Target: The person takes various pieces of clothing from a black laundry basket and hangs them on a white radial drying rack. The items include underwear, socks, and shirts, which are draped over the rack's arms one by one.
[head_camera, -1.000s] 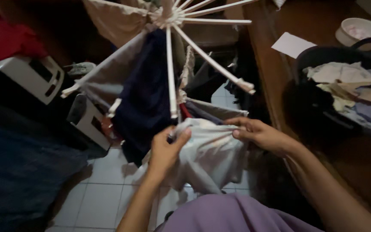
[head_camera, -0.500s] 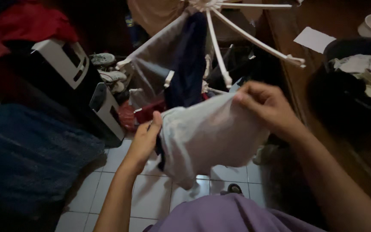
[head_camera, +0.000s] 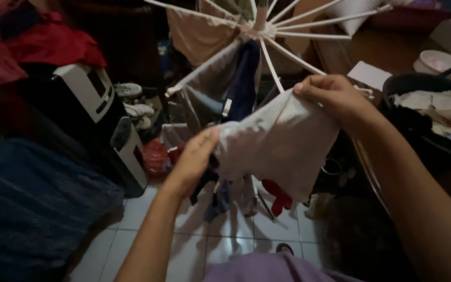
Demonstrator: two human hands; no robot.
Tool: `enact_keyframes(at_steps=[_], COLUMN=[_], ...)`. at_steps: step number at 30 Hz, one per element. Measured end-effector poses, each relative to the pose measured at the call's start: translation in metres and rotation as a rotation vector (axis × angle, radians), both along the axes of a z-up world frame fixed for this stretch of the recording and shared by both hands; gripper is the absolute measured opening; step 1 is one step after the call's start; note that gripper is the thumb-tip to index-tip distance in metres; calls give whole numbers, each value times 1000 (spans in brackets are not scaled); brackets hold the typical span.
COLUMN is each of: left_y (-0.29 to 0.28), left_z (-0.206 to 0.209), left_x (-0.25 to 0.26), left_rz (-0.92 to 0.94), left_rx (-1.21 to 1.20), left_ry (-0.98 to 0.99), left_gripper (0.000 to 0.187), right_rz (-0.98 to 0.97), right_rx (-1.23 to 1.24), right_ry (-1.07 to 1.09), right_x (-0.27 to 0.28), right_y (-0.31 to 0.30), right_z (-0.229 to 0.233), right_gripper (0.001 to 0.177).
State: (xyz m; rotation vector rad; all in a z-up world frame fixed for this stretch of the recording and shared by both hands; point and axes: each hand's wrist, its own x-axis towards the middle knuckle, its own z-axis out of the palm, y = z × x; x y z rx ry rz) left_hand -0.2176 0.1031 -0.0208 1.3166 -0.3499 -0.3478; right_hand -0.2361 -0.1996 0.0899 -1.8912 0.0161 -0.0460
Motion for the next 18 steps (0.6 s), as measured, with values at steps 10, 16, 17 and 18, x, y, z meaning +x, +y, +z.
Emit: enact_keyframes(at_steps=[10, 16, 17, 18], left_y=[-9, 7, 5, 2], left_z=[-39, -74, -71, -66], left_x=[-6, -21, -30, -34], left_rz=[-510, -488, -340, -285], left_rx=[359, -403, -586, -678], left_ry=[161, 543, 631, 659], left_gripper=[74, 78, 79, 86], right_rz=[40, -16, -1, 19], right_rx=[-147, -331, -356, -379], right_ry=[54, 99, 94, 79], right_x=[36, 67, 73, 78], right_y=[-7, -18, -19, -21], right_z=[-3, -1, -3, -6], right_gripper=[30, 31, 31, 32])
